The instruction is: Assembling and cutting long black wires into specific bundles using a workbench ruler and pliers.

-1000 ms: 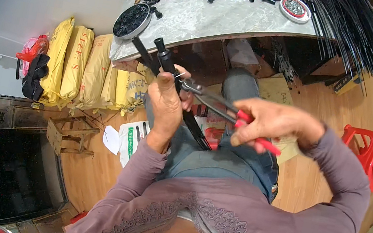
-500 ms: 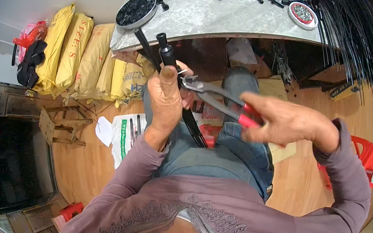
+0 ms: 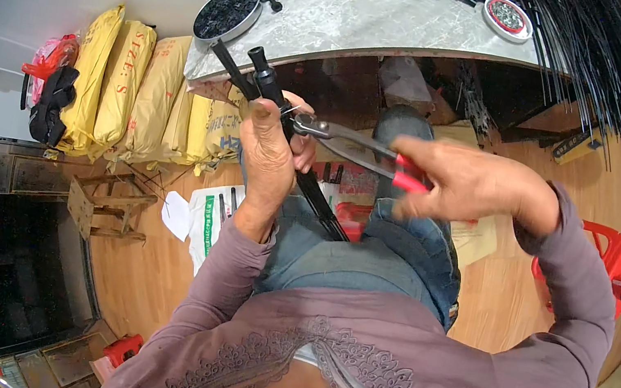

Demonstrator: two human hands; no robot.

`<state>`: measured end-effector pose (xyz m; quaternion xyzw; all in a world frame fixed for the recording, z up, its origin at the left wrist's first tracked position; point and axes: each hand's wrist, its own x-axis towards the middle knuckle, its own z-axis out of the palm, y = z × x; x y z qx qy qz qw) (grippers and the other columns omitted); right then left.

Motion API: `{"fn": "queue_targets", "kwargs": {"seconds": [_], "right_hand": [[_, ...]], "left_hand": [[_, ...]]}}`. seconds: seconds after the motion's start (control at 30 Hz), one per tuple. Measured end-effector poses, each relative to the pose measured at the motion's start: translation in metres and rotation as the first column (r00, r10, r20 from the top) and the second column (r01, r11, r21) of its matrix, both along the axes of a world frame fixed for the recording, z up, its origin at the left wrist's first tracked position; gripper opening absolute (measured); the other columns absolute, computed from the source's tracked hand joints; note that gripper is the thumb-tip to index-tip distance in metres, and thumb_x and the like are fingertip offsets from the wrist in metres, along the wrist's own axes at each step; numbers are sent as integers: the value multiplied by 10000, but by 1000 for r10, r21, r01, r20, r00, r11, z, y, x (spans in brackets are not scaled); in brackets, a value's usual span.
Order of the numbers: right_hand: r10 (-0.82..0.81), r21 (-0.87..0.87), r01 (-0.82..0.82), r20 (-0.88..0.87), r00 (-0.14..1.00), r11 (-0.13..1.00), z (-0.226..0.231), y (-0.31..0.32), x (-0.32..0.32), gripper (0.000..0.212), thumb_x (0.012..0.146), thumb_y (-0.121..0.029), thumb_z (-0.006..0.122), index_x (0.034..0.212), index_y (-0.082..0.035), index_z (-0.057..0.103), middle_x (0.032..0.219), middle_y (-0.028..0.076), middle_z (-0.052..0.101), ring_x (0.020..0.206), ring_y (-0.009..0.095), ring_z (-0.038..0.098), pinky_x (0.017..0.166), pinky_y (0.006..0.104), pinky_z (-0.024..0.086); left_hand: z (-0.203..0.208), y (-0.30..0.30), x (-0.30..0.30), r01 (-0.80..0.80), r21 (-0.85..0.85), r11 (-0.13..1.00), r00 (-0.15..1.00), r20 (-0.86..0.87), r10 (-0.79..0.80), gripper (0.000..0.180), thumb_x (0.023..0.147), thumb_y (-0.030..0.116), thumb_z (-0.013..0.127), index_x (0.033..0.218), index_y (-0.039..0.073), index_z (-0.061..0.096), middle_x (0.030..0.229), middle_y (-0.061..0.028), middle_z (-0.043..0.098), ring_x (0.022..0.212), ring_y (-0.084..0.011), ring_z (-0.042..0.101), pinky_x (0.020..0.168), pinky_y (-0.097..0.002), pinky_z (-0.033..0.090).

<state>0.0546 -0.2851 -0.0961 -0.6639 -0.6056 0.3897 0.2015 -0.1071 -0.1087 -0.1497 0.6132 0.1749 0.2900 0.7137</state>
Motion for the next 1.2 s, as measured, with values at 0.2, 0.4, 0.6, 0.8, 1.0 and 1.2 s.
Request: {"fn": "queue_targets", "kwargs": {"seconds": [0.2, 0.4, 0.6, 0.8, 1.0, 1.2], "right_hand": [[-357, -382, 58, -785, 506, 922, -24, -11, -25, 328, 954, -244, 554, 1117, 40, 555, 694, 58, 554, 524, 154, 517, 525, 298, 458], [-342, -348, 87, -788, 513, 933, -12, -7, -14, 436, 979, -289, 514, 1258, 44, 487, 819, 100, 660, 681, 150, 670, 556, 273, 546], [-489, -495, 120, -739, 463, 861, 7, -8, -39, 363, 990, -316, 490, 1073, 34, 535, 670, 30, 547, 526, 122, 560, 432, 249, 458], [-523, -467, 240, -717, 460, 851, -18, 0, -63, 334, 994, -326, 489, 795, -70, 413, 623, -5, 448, 492, 79, 435, 428, 240, 399], [-461, -487, 147, -625, 630, 861, 13, 0, -27, 360, 973, -373, 519, 805, -58, 477, 612, 0, 484, 470, 84, 487, 396, 236, 434], [-365, -544, 186, -243, 899, 818, 60, 13, -16, 383, 983, -338, 503, 742, -40, 494, 563, 4, 475, 438, 76, 504, 362, 231, 425]], "left_hand": [[-1, 3, 4, 74, -69, 995, 997, 41, -72, 631, 906, 627, 423, 874, 8, 542, 524, 17, 419, 400, -41, 401, 367, -191, 300], [-1, 5, 3, 217, -122, 969, 974, 98, -206, 609, 922, 603, 401, 905, 12, 544, 549, 15, 447, 416, -40, 395, 385, -185, 304], [1, 4, 5, 189, -141, 972, 981, 79, -179, 623, 916, 618, 398, 897, 13, 546, 544, 17, 439, 412, -38, 391, 378, -191, 305], [1, 8, 7, 126, -139, 982, 992, 36, -123, 638, 915, 634, 395, 877, 16, 549, 537, 23, 422, 410, -35, 383, 373, -192, 301], [0, 9, 9, 173, -143, 974, 985, 37, -170, 648, 909, 642, 403, 877, 12, 551, 537, 28, 410, 409, -36, 371, 369, -199, 295], [2, 3, 12, 177, -147, 973, 984, 20, -176, 647, 905, 646, 409, 882, 15, 550, 525, 35, 387, 400, -37, 357, 364, -201, 286]]}}
